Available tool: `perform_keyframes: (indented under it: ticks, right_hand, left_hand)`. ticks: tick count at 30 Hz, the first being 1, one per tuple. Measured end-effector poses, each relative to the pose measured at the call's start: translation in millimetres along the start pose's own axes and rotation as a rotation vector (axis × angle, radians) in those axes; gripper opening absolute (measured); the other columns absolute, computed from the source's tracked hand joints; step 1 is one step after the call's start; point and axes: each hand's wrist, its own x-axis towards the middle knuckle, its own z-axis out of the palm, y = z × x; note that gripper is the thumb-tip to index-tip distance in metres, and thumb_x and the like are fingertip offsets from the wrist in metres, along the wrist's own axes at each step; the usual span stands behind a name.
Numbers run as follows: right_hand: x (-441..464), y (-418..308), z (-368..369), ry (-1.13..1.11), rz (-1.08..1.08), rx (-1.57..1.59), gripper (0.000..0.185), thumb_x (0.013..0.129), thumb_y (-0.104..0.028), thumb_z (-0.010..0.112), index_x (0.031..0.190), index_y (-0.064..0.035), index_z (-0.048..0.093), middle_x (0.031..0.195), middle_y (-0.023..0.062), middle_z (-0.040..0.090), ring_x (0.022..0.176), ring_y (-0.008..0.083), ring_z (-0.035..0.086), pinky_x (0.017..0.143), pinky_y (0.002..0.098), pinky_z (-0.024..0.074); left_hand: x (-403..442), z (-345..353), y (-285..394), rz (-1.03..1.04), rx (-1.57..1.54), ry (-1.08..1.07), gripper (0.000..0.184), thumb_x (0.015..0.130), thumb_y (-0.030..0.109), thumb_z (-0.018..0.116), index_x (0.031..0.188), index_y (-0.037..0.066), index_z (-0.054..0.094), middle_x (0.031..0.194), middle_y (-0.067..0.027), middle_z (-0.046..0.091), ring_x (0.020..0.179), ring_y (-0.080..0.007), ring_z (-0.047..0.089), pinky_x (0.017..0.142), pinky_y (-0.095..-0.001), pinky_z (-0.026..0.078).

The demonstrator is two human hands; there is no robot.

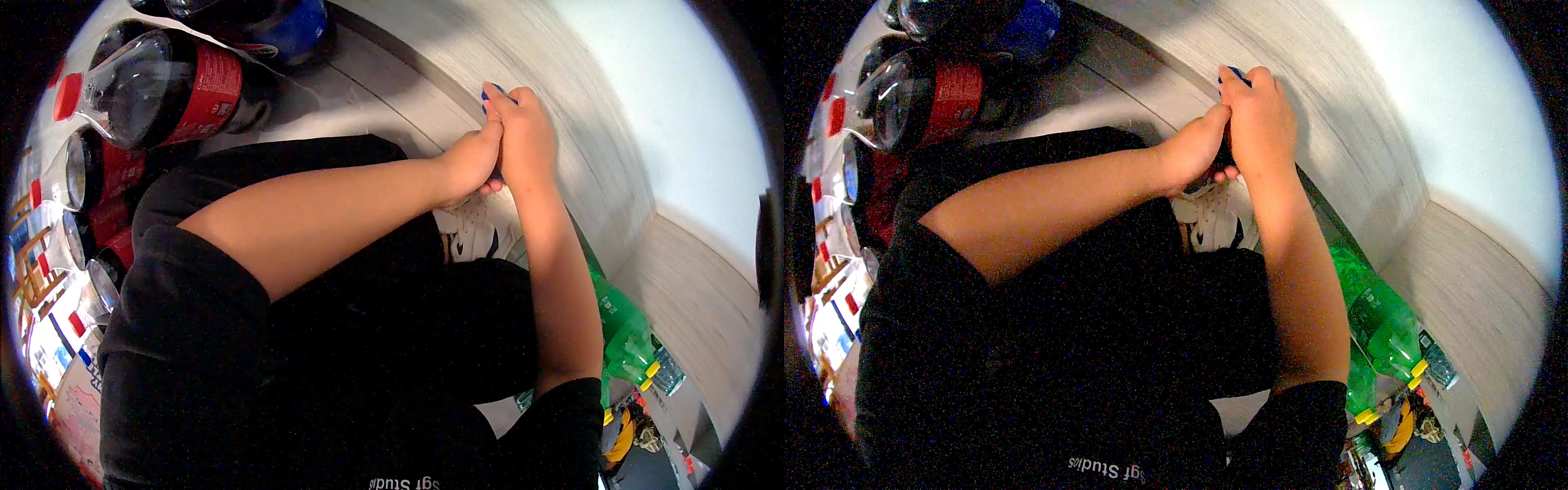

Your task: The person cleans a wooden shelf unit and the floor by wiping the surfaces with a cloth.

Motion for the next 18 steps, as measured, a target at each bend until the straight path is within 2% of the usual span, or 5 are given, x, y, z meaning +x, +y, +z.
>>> perform_keyframes:
  ticks: [7,13,15,18]
  right_hand:
    - [2.0,5.4,3.5,0.030,-0.022,0.065,0.023,0.084,-0.019,0.060,0.105,-0.0104,0.066,0.093,0.0108,0.057,0.090,0.0305,0.057,0.072,0.0412,0.0491]
    - [3.1,0.7,0.6,-0.044,-0.038,-0.010,0.024,0.085,-0.019,0.060,0.106,-0.0109,0.066,0.095,0.0108,0.057,0.091,0.0312,0.056,0.074,0.0410,0.0488]
    - [-0.1,1.1,5.9,0.036,-0.048,-0.020,0.025,0.085,-0.019,0.059,0.108,-0.0110,0.065,0.096,0.0109,0.056,0.093,0.0311,0.056,0.075,0.0409,0.0487]
    - [1.6,0.3,5.7,0.024,0.000,0.034,0.025,0.085,-0.019,0.059,0.108,-0.0113,0.065,0.097,0.0112,0.056,0.093,0.0308,0.056,0.075,0.0409,0.0487]
  left_hand:
    - [1.4,-0.6,-1.1,0.026,0.022,-0.019,0.062,0.097,0.054,0.010,0.091,0.008,0.052,0.072,-0.0047,0.055,0.055,-0.0141,0.049,0.047,-0.0268,0.040]
    - [1.2,-0.5,-1.9,0.007,-0.001,0.010,0.063,0.097,0.054,0.010,0.091,0.007,0.052,0.072,-0.0050,0.056,0.055,-0.0145,0.049,0.047,-0.0272,0.040]
    - [1.9,-1.6,-2.6,0.011,0.026,0.006,0.063,0.097,0.053,0.010,0.091,0.007,0.052,0.072,-0.0051,0.056,0.055,-0.0146,0.049,0.047,-0.0273,0.040]
    - [1.7,-2.2,-3.2,0.013,0.047,0.006,0.063,0.097,0.053,0.010,0.092,0.007,0.052,0.072,-0.0055,0.056,0.056,-0.0151,0.050,0.047,-0.0278,0.040]
